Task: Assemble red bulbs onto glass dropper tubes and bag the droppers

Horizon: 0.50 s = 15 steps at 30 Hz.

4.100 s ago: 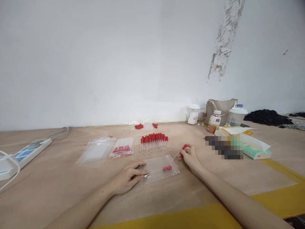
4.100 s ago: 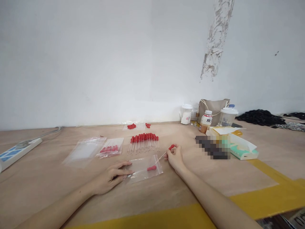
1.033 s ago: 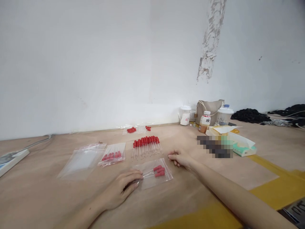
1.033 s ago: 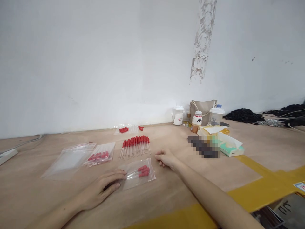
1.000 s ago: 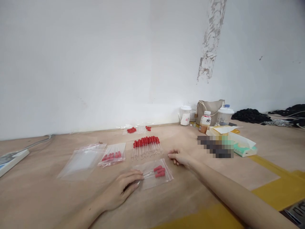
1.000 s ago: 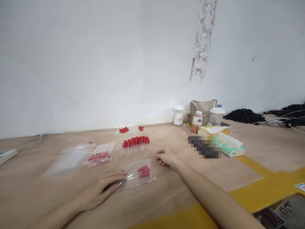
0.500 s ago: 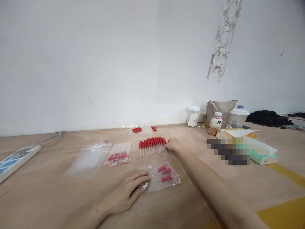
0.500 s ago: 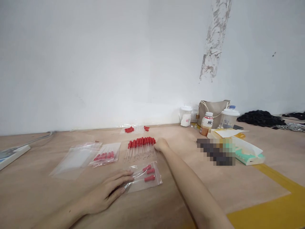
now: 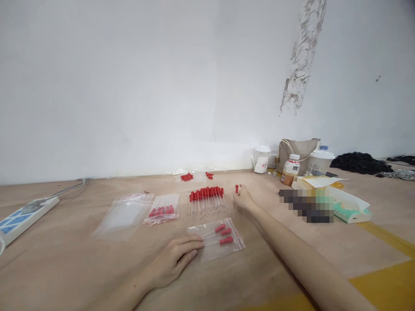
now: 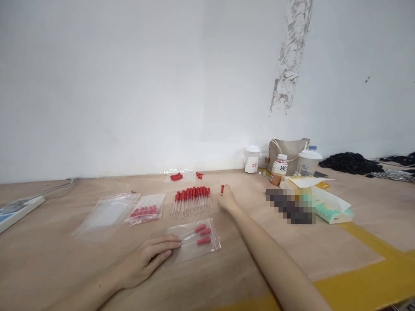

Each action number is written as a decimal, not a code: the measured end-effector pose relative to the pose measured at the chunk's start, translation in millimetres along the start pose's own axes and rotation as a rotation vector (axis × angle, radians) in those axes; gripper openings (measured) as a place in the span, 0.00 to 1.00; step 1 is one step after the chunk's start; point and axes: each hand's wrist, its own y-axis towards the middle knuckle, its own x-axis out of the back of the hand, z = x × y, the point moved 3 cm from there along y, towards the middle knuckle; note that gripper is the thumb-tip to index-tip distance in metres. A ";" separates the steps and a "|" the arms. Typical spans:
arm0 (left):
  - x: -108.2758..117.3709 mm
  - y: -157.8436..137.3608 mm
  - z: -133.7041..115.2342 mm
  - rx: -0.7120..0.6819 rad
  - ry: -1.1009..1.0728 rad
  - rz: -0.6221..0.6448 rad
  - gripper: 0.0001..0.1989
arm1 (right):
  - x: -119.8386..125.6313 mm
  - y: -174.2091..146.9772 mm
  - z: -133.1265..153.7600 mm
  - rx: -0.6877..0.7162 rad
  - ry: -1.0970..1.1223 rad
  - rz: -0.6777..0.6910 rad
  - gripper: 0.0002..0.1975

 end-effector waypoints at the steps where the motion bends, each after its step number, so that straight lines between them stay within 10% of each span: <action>1: 0.4 0.1 -0.5 0.003 -0.003 0.000 0.16 | 3.3 -6.3 -4.5 -0.004 0.031 0.002 0.25; 8: 1.6 3.4 -1.5 0.011 -0.012 0.015 0.16 | 11.4 -69.0 -26.3 -0.105 0.706 0.117 0.30; 15: 1.2 2.4 0.5 0.019 -0.023 -0.001 0.16 | 9.8 -85.5 -19.5 -0.059 0.881 0.039 0.26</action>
